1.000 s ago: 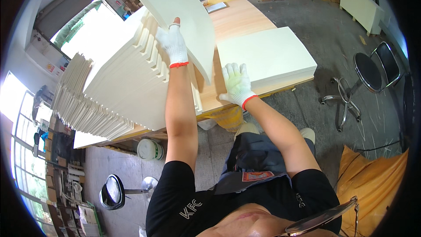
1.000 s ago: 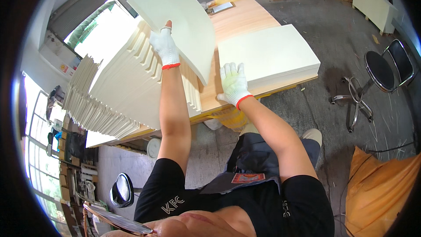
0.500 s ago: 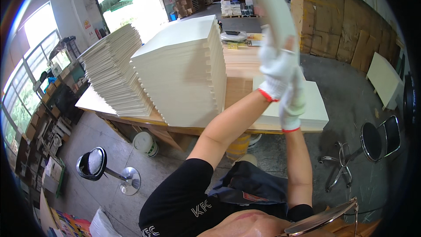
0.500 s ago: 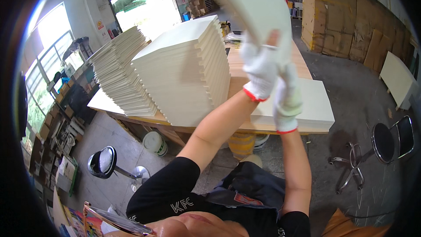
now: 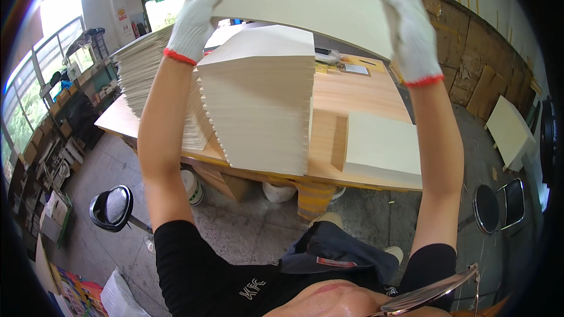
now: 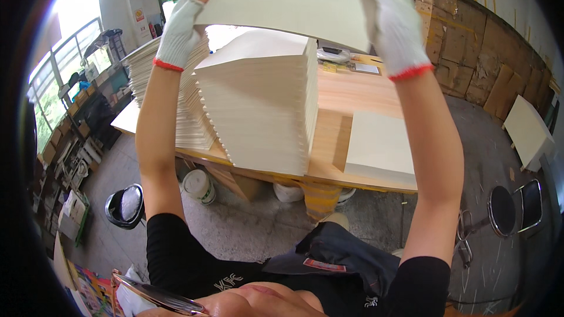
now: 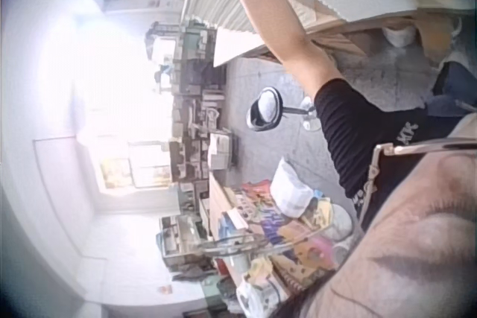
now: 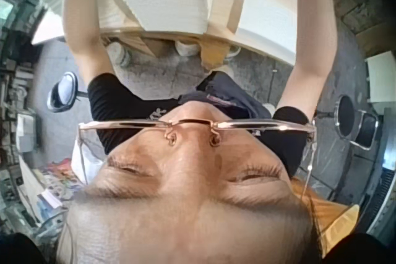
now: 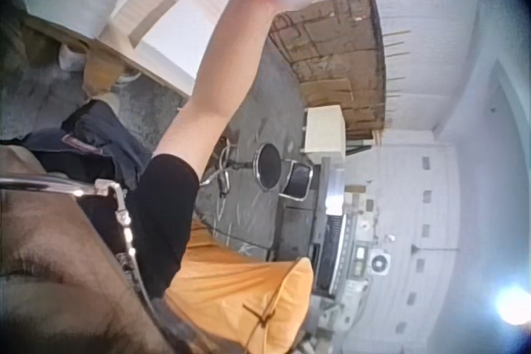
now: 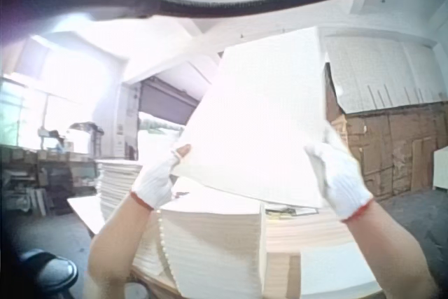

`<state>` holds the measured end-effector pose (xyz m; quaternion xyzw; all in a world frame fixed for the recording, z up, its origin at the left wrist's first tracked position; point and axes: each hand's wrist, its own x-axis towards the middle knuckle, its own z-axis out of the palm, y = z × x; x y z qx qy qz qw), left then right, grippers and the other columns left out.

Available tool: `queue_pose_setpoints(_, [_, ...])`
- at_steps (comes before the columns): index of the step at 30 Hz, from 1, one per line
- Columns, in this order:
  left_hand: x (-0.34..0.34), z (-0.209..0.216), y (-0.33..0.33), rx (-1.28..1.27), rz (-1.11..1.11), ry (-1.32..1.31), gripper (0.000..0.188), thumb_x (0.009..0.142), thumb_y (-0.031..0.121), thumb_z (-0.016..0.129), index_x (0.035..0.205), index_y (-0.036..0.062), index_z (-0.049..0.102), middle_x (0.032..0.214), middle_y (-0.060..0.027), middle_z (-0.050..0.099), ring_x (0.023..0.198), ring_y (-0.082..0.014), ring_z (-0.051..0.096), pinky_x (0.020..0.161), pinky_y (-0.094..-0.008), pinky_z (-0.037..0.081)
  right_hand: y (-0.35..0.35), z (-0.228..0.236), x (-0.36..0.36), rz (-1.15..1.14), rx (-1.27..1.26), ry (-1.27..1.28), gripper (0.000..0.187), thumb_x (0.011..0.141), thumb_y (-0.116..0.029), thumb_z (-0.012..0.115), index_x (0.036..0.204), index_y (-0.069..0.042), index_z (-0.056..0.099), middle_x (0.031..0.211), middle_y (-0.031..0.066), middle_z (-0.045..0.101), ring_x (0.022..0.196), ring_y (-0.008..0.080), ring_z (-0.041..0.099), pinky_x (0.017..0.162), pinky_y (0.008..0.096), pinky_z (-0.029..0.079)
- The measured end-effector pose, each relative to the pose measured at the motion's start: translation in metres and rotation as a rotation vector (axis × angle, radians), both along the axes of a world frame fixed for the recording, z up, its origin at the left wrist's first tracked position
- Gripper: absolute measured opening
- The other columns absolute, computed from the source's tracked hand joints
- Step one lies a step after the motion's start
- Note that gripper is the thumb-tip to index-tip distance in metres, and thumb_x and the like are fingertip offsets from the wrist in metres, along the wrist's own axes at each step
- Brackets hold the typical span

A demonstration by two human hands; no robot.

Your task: The person lifts individual white paper sheets from a large stack and places them onto a new stack on a wooden workbench, aligning the edges with their hands.

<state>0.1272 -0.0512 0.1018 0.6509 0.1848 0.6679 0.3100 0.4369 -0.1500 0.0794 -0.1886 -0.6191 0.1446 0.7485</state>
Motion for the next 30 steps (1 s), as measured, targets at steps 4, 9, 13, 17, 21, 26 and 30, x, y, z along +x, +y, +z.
queue_pose_setpoints(4, [-0.049,0.004,0.038,-0.020,0.080,-0.039,0.050,0.088,0.023,0.074,0.133,0.0050,0.060,0.119,-0.0105,0.063,0.105,-0.0247,0.063,0.090,-0.0387,0.054,0.075,0.022,-0.048,0.157,-0.258,0.107,0.049,0.095,-0.008,0.059,0.141,0.004,0.046,0.133,0.0162,0.058,0.121,0.0200,0.057,0.104,0.0277,0.046])
queue_pose_setpoints(9, [-0.091,-0.006,0.097,-0.155,0.669,0.829,0.035,0.092,0.019,0.066,0.125,0.0068,0.064,0.117,-0.0137,0.066,0.100,-0.0300,0.068,0.084,-0.0372,0.057,0.174,-0.004,-0.046,0.007,-0.604,-0.316,0.032,0.093,-0.019,0.064,0.119,0.000,0.063,0.108,0.0136,0.069,0.099,0.0223,0.066,0.085,0.0363,0.053])
queue_pose_setpoints(13, [-0.098,-0.067,0.099,-0.038,0.817,1.269,0.047,0.100,0.042,0.046,0.127,0.0079,0.064,0.092,-0.0097,0.071,0.088,-0.0250,0.065,0.086,-0.0395,0.050,0.158,-0.028,-0.042,-0.845,-0.518,-1.361,0.067,0.093,-0.071,0.039,0.121,-0.016,0.068,0.120,0.0140,0.068,0.110,0.0345,0.064,0.096,0.0468,0.047])
queue_pose_setpoints(17, [-0.115,-0.058,0.069,-0.141,0.499,1.129,0.053,0.091,0.053,0.059,0.129,0.0160,0.066,0.100,-0.0116,0.071,0.104,-0.0290,0.065,0.097,-0.0419,0.045,0.100,-0.001,-0.062,-0.770,-0.661,-1.293,0.063,0.093,-0.070,0.042,0.127,-0.021,0.065,0.119,0.0104,0.070,0.112,0.0258,0.065,0.097,0.0381,0.047])
queue_pose_setpoints(21, [-0.123,-0.052,0.052,-0.107,0.354,1.147,0.050,0.084,0.030,0.077,0.127,0.0057,0.067,0.087,-0.0041,0.065,0.086,-0.0150,0.058,0.089,-0.0304,0.045,0.050,-0.001,-0.068,-0.715,-0.588,-1.412,0.058,0.090,-0.059,0.059,0.131,-0.020,0.064,0.119,0.0101,0.072,0.111,0.0231,0.067,0.095,0.0368,0.048])
queue_pose_setpoints(26, [-0.133,-0.065,0.065,-0.067,0.364,1.043,0.038,0.079,0.029,0.082,0.107,0.0059,0.071,0.074,-0.0012,0.056,0.078,-0.0163,0.055,0.086,-0.0339,0.045,0.059,-0.014,-0.063,-0.513,-0.516,-1.282,0.055,0.088,-0.048,0.067,0.130,-0.012,0.066,0.122,0.0098,0.071,0.111,0.0239,0.068,0.096,0.0338,0.049])
queue_pose_setpoints(30, [-0.132,-0.065,0.061,-0.096,0.415,1.025,0.045,0.077,0.022,0.084,0.116,0.0047,0.071,0.073,0.0018,0.052,0.075,-0.0101,0.050,0.076,-0.0278,0.043,0.064,-0.028,-0.058,-0.422,-0.528,-1.112,0.049,0.088,-0.040,0.070,0.127,-0.010,0.068,0.121,0.0101,0.071,0.109,0.0233,0.068,0.096,0.0329,0.049])
